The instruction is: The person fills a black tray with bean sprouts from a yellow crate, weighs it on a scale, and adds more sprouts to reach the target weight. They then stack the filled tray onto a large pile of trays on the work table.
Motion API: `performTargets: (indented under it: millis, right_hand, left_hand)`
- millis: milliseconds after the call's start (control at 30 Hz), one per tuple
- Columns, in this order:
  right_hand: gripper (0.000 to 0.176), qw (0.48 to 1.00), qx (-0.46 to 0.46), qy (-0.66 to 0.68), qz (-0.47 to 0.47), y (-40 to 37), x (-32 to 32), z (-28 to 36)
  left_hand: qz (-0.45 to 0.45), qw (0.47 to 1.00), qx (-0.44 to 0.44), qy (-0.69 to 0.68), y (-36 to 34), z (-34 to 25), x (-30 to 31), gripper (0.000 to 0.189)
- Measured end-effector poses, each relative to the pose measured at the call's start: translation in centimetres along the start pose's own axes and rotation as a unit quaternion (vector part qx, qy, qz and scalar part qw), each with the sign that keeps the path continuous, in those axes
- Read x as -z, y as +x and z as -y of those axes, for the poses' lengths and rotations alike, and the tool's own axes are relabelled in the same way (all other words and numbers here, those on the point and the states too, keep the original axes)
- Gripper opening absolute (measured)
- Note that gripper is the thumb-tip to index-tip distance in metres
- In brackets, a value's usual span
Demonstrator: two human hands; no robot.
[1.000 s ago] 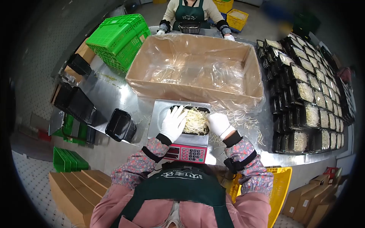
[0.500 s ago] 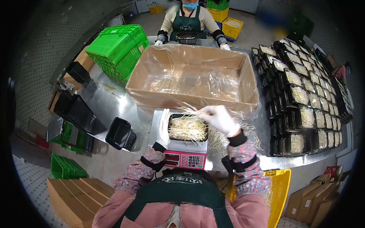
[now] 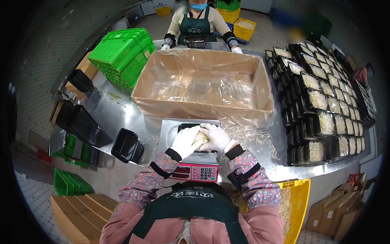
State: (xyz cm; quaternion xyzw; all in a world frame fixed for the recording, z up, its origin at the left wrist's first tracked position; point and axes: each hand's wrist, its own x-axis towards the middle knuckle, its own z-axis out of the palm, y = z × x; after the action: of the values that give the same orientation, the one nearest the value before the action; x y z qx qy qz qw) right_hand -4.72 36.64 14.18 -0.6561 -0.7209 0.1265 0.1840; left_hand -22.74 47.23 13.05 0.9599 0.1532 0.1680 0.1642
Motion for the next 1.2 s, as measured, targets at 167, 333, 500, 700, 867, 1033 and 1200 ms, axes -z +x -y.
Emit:
performTargets:
  millis: [167, 333, 500, 700, 867, 1033, 1200]
  right_hand:
    - [0.087, 1.000, 0.021, 0.010, 0.002, 0.2, 0.0, -0.8]
    - [0.088, 0.995, 0.033, 0.081, -0.037, -1.5, 1.7, -0.6]
    - [0.073, 0.978, -0.086, 0.103, -0.161, -4.7, 5.6, -0.9]
    - [0.053, 0.983, -0.065, -0.024, -0.171, -0.7, -4.0, 3.2]
    - [0.051, 0.989, -0.084, 0.015, -0.117, 0.7, -6.0, 2.9]
    - [0.058, 0.989, -0.072, 0.099, -0.080, 0.2, -3.9, 1.9]
    - [0.082, 0.993, -0.070, -0.084, -0.048, -3.3, 4.1, 0.9]
  left_hand:
    - [0.079, 0.996, 0.046, -0.014, 1.3, 0.0, -0.1, 0.059]
    - [0.036, 0.998, 0.024, -0.039, 0.8, 0.1, 0.3, 0.068]
    - [-0.113, 0.987, 0.026, -0.113, -1.1, 0.9, 3.4, 0.068]
    - [-0.083, 0.995, 0.042, -0.032, -0.7, 0.7, 0.0, 0.051]
    - [-0.051, 0.998, 0.021, 0.019, -0.8, 1.1, -1.2, 0.047]
    - [-0.041, 0.998, 0.024, 0.046, -0.5, 0.8, -0.7, 0.049]
    - [-0.110, 0.994, 0.015, 0.002, 0.0, 0.2, 1.4, 0.055]
